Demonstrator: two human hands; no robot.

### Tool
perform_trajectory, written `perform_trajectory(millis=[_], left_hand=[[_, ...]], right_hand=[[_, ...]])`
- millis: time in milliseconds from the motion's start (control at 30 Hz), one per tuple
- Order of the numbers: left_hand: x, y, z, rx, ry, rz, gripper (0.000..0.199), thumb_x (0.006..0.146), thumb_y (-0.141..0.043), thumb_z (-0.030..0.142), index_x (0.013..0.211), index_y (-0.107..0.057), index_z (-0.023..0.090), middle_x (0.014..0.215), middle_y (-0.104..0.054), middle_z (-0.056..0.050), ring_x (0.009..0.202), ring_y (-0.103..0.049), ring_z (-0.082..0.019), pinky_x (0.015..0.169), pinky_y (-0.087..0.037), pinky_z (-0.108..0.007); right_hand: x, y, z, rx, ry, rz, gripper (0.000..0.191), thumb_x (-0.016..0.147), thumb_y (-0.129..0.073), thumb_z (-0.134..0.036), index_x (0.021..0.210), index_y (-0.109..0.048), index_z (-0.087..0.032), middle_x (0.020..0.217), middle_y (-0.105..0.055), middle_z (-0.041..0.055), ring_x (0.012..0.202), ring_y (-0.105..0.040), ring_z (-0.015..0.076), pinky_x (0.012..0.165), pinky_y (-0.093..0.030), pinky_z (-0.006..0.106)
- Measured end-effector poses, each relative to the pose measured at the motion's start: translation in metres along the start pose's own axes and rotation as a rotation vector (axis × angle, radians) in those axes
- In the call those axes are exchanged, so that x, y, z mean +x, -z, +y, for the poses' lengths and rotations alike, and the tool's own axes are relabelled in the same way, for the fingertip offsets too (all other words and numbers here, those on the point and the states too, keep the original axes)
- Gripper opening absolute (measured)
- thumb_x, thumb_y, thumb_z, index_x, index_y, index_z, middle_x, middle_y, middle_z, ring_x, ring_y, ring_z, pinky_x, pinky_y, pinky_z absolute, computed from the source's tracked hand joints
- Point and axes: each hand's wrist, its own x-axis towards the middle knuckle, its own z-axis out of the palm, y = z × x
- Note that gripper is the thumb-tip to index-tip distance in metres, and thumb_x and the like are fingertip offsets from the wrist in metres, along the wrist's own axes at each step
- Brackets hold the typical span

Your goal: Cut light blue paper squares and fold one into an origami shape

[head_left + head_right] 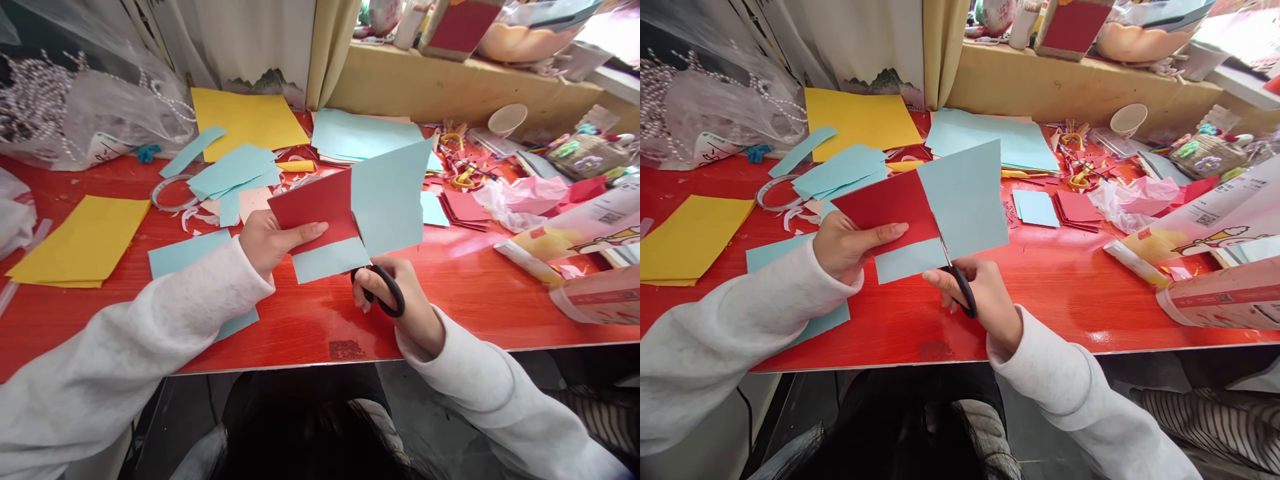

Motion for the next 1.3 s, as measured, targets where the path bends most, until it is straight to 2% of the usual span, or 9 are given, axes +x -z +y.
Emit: perform_trajectory(millis=[67,167,367,533,633,967,1300], left_hand=[[-0.0002,0.0018,-0.0015,-0.009,0.027,-0.025,0.012,0.055,-0.074,0.020,0.064,-0.067,0.016,0.068,-0.067,0.000,0.069,-0.063,-0.018,0.064,-0.052,-0.032],[-0.0002,0.0039,-0.0030,-0.035,0.075,-0.056,0.015,0.055,-0.074,0.022,0.067,-0.067,0.016,0.070,-0.067,-0.001,0.071,-0.063,-0.019,0.066,-0.052,-0.033],[-0.0016,0.0011,0.0003,-0.062,0.149,-0.045,0.018,0.051,-0.076,0.020,0.066,-0.067,0.016,0.065,-0.067,-0.001,0.070,-0.063,-0.020,0.068,-0.052,-0.035],[-0.0023,-0.0005,0.0014,-0.062,0.176,-0.071,0.027,0.050,-0.077,0.024,0.074,-0.068,0.016,0.083,-0.069,-0.005,0.088,-0.062,-0.026,0.075,-0.051,-0.038],[-0.0023,0.0001,0.0009,-0.053,0.182,-0.054,0.029,0.049,-0.077,0.025,0.075,-0.068,0.016,0.087,-0.069,-0.006,0.092,-0.060,-0.027,0.076,-0.051,-0.039],[-0.0024,0.0008,-0.0015,-0.070,0.217,-0.068,0.018,0.049,-0.077,0.022,0.062,-0.066,0.016,0.064,-0.067,-0.002,0.073,-0.063,-0.024,0.070,-0.051,-0.039],[-0.0024,0.0000,-0.0041,-0.084,0.216,-0.080,0.022,0.049,-0.077,0.022,0.066,-0.066,0.015,0.076,-0.069,-0.004,0.079,-0.063,-0.025,0.071,-0.052,-0.038]], right_hand=[[0.0008,0.0004,0.0010,-0.015,-0.005,0.004,0.042,0.072,-0.058,-0.045,0.047,-0.048,-0.014,0.043,-0.049,0.0002,0.040,-0.045,0.0080,0.045,-0.033,0.024],[0.0018,0.0003,0.0020,0.001,-0.021,0.021,0.037,0.071,-0.061,-0.043,0.050,-0.050,-0.014,0.042,-0.049,-0.0013,0.039,-0.044,0.0077,0.045,-0.034,0.023],[0.0027,-0.0001,0.0005,-0.010,-0.010,0.001,0.041,0.070,-0.061,-0.044,0.046,-0.047,-0.014,0.041,-0.048,-0.0011,0.039,-0.045,0.0076,0.044,-0.033,0.022],[0.0035,0.0003,0.0001,-0.010,-0.020,0.004,0.042,0.067,-0.062,-0.048,0.046,-0.046,-0.015,0.042,-0.048,-0.0010,0.040,-0.045,0.0082,0.044,-0.032,0.023],[0.0040,0.0001,0.0009,-0.008,-0.033,0.028,0.043,0.065,-0.063,-0.048,0.045,-0.045,-0.015,0.041,-0.048,-0.0011,0.038,-0.044,0.0081,0.042,-0.031,0.023],[0.0051,0.0040,0.0057,0.030,0.052,-0.065,0.046,0.074,-0.053,-0.051,0.047,-0.048,-0.014,0.043,-0.049,0.0005,0.039,-0.045,0.0079,0.043,-0.032,0.023],[0.0053,0.0039,0.0070,-0.015,0.030,-0.011,0.047,0.073,-0.055,-0.050,0.043,-0.046,-0.015,0.038,-0.046,-0.0010,0.035,-0.042,0.0070,0.043,-0.031,0.023]])
